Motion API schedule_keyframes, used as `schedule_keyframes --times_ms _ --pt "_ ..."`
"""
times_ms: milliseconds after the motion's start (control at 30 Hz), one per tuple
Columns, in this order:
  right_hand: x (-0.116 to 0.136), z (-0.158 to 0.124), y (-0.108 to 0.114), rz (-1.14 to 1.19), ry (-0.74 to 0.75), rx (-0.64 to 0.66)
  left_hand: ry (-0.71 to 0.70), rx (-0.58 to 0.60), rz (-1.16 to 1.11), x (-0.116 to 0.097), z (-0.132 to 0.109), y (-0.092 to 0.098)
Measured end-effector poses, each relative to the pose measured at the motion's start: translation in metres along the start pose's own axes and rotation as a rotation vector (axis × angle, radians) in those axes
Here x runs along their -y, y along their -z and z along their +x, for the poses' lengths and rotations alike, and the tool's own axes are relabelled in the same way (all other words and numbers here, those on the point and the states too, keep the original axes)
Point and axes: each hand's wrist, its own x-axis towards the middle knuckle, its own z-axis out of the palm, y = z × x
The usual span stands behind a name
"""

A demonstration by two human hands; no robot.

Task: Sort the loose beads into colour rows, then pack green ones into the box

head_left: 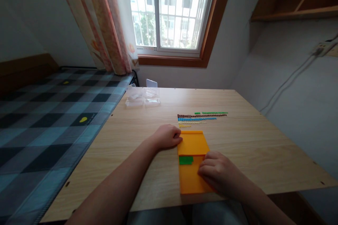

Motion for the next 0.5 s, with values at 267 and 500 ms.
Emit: schedule_keyframes --times_ms 267,500 --pt "0.0011 0.0013 0.0022 -0.044 -0.018 -0.039 -0.002 -0.009 0.012 0.0011 0.0005 -0.0019" --pt "0.0006 0.0016 0.0018 -0.068 -0.070 -0.033 0.007 -0.009 0.026 0.0009 0.0008 -0.0019"
